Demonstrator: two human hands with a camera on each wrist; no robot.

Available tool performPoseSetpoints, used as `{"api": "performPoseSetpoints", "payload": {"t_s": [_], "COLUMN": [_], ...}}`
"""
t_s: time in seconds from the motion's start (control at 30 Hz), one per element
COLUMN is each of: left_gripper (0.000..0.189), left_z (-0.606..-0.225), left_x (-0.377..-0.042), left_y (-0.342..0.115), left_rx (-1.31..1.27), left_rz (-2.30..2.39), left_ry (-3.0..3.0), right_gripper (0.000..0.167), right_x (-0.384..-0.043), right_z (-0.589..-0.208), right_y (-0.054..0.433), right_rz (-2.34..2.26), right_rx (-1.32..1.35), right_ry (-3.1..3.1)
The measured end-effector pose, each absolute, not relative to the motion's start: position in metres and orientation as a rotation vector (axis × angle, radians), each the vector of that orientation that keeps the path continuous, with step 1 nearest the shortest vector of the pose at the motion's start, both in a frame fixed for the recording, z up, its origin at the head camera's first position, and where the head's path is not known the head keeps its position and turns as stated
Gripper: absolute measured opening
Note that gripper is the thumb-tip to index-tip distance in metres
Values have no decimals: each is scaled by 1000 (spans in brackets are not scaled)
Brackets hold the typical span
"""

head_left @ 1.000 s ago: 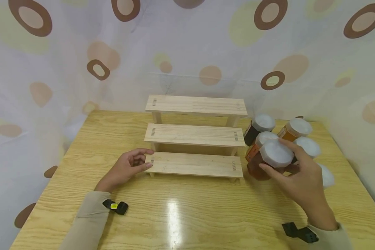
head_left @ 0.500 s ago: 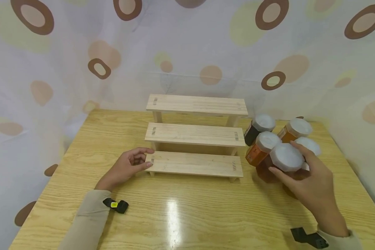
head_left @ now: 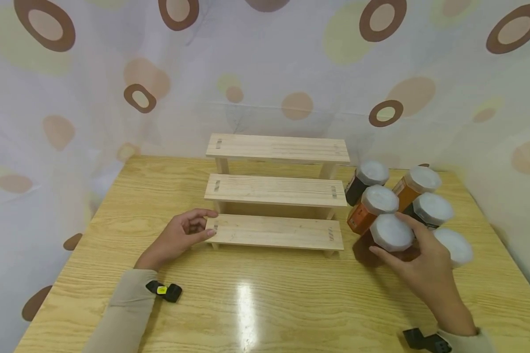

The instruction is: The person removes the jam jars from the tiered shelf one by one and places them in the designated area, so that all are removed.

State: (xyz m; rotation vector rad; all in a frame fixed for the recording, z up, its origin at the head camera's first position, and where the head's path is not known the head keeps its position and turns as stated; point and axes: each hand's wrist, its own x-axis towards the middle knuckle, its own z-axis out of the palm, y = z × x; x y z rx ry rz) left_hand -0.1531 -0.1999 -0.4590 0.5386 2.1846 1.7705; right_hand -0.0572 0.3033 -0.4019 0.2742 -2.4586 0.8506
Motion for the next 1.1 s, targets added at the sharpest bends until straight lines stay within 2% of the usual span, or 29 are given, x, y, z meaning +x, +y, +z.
{"api": "performPoseSetpoints", "payload": {"t_s": [0.83,0.97,1.1], "left_gripper": [40,37,37], "left_z": [-458,-452,-441], "left_x": [-150,-150,-149], "left_y": [-203,-210,-219], "left_rx": [522,532,572], "left_rz": [1754,1664,1562], "left_ry": [2217,2359,2625], "right_gripper": [93,88,77], "right_x": [-62,-60,-57], "right_z": [-411,-410,-405], "right_y": [298,296,296], "right_rz": [861,878,815], "right_rx": [337,352,382], "right_ry": [-2493,-2497,-2466]}}
